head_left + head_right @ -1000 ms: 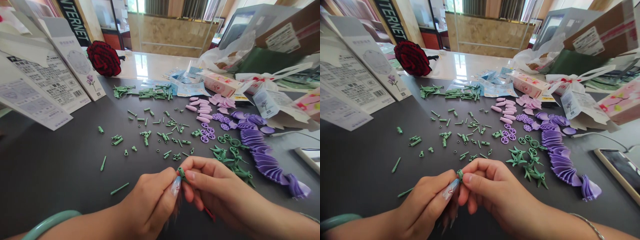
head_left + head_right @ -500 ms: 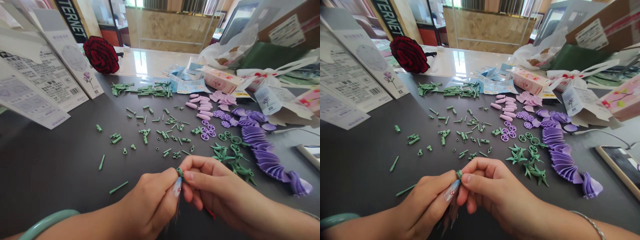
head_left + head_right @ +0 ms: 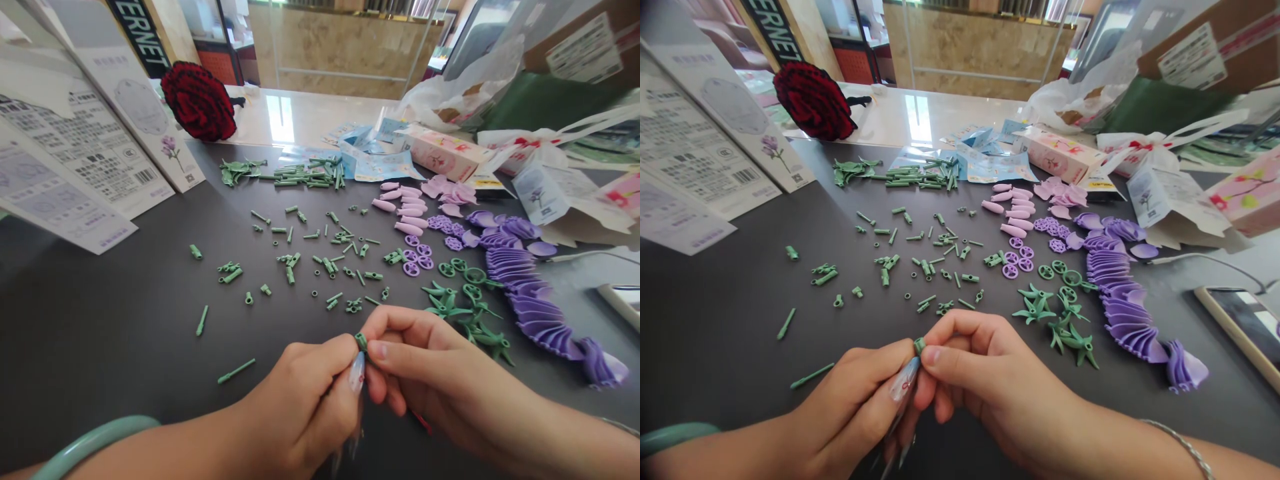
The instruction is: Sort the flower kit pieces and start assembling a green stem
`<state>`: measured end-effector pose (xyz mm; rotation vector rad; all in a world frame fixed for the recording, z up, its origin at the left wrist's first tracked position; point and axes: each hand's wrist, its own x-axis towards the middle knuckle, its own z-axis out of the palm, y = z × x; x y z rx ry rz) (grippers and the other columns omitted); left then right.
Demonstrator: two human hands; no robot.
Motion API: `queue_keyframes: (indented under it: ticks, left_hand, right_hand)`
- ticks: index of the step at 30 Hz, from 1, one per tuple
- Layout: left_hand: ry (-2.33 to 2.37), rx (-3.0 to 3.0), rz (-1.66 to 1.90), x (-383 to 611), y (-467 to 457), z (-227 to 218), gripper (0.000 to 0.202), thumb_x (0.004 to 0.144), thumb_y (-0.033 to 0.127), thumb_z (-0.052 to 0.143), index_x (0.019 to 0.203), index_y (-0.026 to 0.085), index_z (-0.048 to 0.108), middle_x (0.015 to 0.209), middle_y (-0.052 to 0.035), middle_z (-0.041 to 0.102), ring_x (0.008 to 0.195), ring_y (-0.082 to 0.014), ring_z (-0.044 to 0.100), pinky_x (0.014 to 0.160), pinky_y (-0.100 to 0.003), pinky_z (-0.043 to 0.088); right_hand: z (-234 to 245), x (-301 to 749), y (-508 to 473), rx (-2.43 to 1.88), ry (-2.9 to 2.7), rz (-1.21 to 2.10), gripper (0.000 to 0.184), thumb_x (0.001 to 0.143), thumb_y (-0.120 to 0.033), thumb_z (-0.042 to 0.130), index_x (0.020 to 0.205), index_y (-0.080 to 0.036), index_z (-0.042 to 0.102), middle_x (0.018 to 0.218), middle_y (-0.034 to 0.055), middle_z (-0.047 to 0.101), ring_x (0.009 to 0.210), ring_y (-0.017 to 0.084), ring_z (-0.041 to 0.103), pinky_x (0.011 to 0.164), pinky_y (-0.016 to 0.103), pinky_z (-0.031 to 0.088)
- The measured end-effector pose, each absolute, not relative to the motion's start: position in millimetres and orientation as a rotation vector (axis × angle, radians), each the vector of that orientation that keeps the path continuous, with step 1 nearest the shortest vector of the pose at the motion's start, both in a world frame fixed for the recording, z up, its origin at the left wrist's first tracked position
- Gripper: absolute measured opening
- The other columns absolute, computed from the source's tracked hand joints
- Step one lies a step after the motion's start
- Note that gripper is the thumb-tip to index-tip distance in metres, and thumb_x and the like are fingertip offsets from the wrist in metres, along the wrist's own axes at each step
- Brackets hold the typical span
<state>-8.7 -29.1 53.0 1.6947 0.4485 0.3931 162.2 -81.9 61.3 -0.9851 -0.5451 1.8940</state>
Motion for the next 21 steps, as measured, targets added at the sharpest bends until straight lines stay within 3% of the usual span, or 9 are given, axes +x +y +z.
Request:
queue_keyframes:
  ticks: [21]
  left_hand:
    - [0.498, 1.401, 0.183, -9.5, -31.8, 48.6, 0.029, 0.101, 0.039, 0.036, 0.089, 0.017, 0.051, 0.063, 0.0022, 0.052, 0.051, -0.0104, 0.05, 0.052, -0.02, 0.044]
  right_hand:
    - [60.5, 162.4, -79.9, -1.04, -0.573, 1.854, 0.028, 0.07, -0.03, 0.089, 0.068, -0.016, 0.065, 0.058, -0.0025, 0.066, 0.049, 0.005, 0.052, 0.046, 0.016, 0.034]
